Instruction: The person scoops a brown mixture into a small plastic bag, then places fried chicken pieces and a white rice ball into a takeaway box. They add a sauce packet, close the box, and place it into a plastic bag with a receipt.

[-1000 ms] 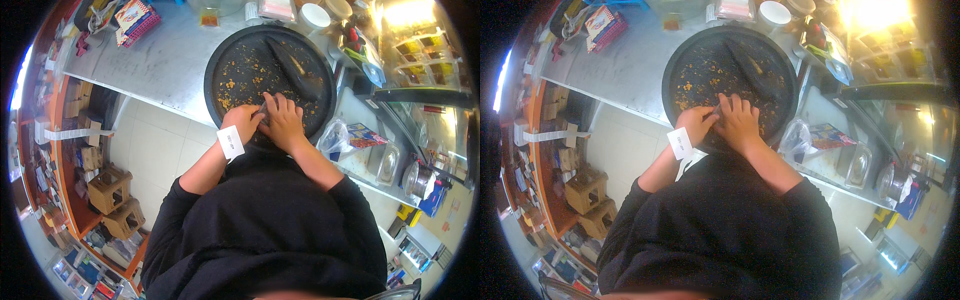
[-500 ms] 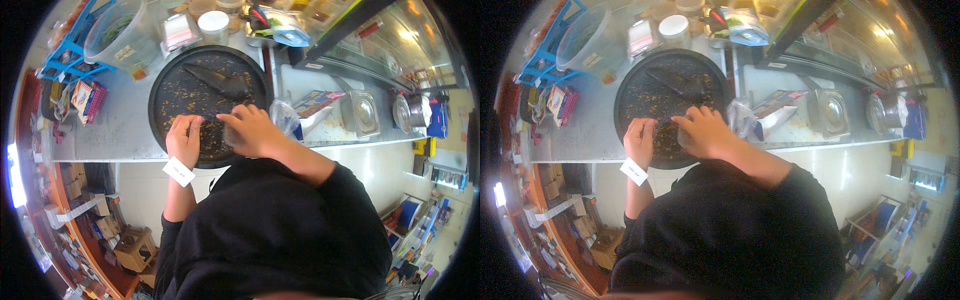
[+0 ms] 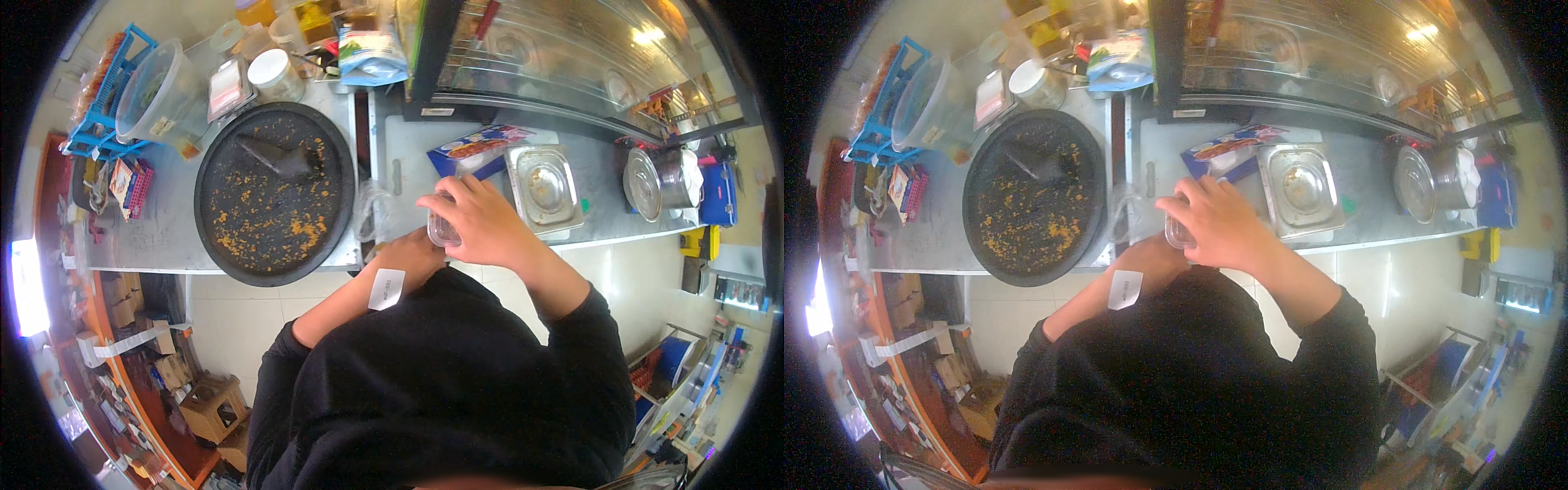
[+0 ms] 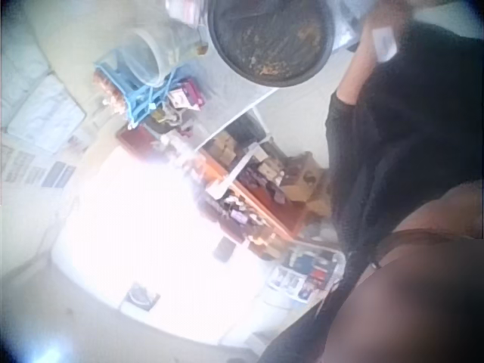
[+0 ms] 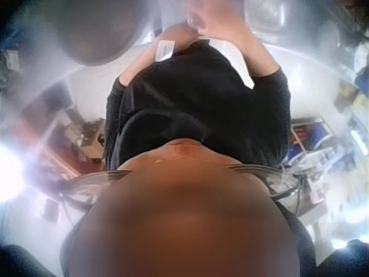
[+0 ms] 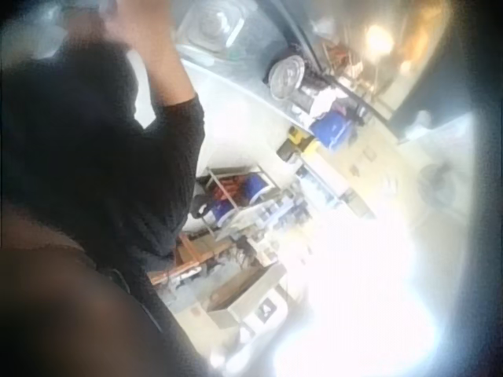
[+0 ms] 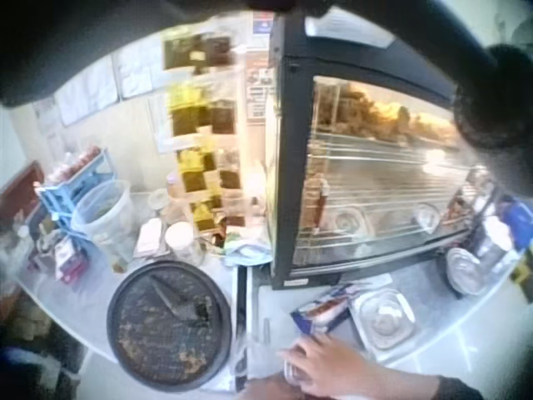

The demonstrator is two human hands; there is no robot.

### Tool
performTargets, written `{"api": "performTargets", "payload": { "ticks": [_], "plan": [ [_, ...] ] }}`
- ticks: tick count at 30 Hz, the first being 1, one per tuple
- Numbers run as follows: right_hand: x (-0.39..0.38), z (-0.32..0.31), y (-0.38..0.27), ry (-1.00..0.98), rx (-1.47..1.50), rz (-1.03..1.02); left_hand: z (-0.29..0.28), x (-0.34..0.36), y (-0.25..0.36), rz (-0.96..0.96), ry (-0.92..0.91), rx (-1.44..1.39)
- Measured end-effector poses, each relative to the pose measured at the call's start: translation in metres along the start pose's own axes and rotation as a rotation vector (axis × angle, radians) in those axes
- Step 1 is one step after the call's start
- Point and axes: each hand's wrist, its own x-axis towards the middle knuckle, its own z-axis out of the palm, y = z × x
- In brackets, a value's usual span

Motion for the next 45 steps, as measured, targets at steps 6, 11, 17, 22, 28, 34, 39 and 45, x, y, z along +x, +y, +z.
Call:
{"api": "performTargets", "payload": {
  "ticks": [6, 11, 17, 22, 28, 34, 39, 45],
  "plan": [
    [-0.003, -0.029, 0.083, -0.057, -0.19, 0.059, 0.016, 0.091, -0.005, 0.029, 0.402, 0.247],
    [0.013, -0.019, 0.108, -0.001, -0.108, 0.019, 0.017, 0.17, -0.033, 0.0, 0.58, 0.289],
    [0.041, 0.011, 0.112, -0.09, -0.041, 0.13, 0.014, 0.141, -0.042, -0.22, 0.406, 0.2],
    [0.071, 0.058, 0.102, -0.123, 0.084, 0.112, 0.016, 0.087, -0.046, -0.167, 0.441, 0.336],
    [0.093, 0.079, 0.093, -0.151, 0.177, 0.321, 0.011, 0.047, -0.057, -0.072, 0.54, 0.394],
    [0.098, 0.086, 0.068, -0.143, -0.115, 0.538, 0.011, 0.034, -0.067, -0.051, 0.503, 0.34],
    [0.096, 0.085, 0.064, -0.224, -0.213, 0.585, 0.007, 0.037, -0.063, -0.082, 0.498, 0.372],
    [0.093, 0.083, 0.082, -0.238, -0.125, 0.48, -0.002, 0.055, -0.046, -0.212, 0.526, 0.32]
  ]
}}
